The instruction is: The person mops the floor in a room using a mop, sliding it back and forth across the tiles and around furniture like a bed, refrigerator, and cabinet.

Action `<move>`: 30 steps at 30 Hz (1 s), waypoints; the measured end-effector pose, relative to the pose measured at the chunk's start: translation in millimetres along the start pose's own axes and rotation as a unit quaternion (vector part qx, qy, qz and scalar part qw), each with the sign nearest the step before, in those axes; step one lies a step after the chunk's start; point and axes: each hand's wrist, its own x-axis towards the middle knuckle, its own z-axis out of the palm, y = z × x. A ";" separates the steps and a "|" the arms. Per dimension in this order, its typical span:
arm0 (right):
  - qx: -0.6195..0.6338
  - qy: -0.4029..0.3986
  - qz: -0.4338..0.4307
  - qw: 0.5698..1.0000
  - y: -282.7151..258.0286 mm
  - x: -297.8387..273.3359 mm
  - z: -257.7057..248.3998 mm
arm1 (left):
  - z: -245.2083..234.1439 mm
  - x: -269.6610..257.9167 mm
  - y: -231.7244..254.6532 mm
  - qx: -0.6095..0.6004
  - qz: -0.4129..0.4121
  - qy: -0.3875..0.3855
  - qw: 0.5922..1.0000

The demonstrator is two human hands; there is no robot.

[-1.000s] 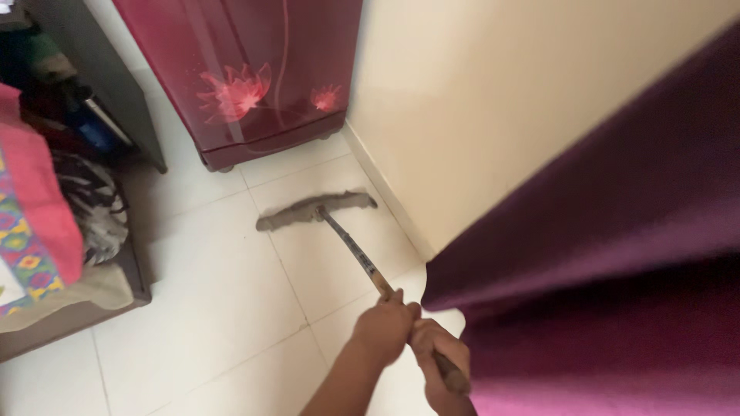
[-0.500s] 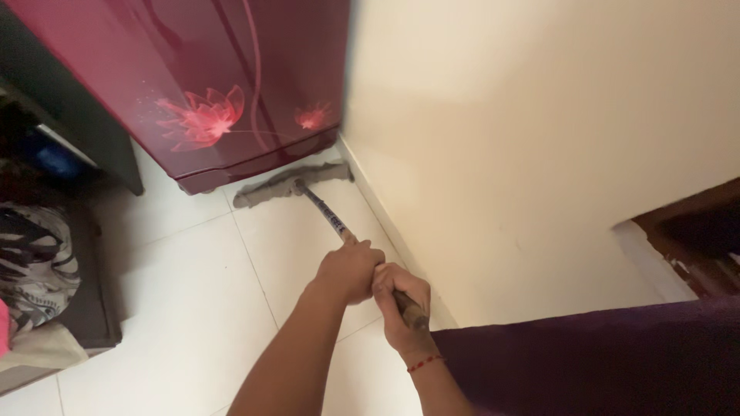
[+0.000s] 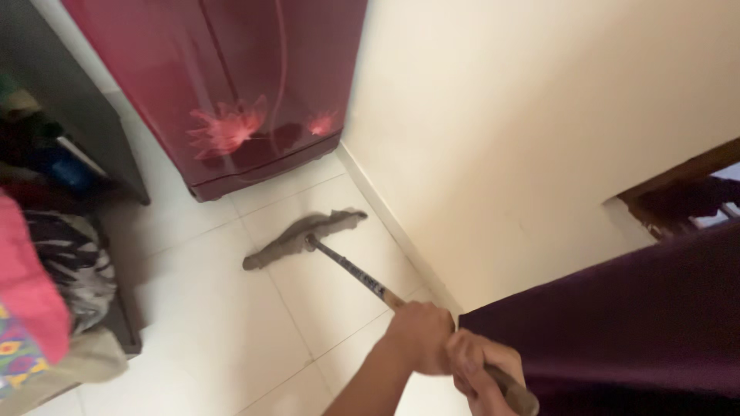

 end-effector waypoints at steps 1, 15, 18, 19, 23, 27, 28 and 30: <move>0.000 -0.008 0.000 1.000 9.4 -10.3 15.3 | 3.2 -20.7 -6.6 0.000 0.003 -0.002 1.000; -0.049 -0.091 0.001 0.995 46.7 -2.0 286.9 | -9.4 -242.6 -139.9 0.006 -0.177 0.129 0.976; -0.039 -0.105 -0.007 0.994 50.0 0.7 304.0 | 1.7 -253.5 -156.5 -0.011 -0.184 0.165 0.969; -0.034 -0.106 -0.019 0.994 51.0 -0.9 304.4 | 10.0 -255.6 -158.9 -0.009 -0.186 0.163 0.969; -0.053 -0.070 -0.004 0.996 42.9 -37.7 279.1 | 50.1 -241.3 -137.8 0.036 -0.077 0.244 0.966; -0.035 -0.057 -0.022 0.998 34.3 -102.4 199.5 | 105.3 -213.5 -71.6 0.021 -0.054 0.202 0.978; -0.044 -0.048 -0.021 0.998 31.7 -123.0 172.9 | 122.5 -205.2 -48.3 0.021 -0.055 0.203 0.977; -0.069 0.010 0.008 0.998 26.4 -165.3 113.9 | 157.8 -182.9 1.4 -0.044 -0.081 0.195 0.976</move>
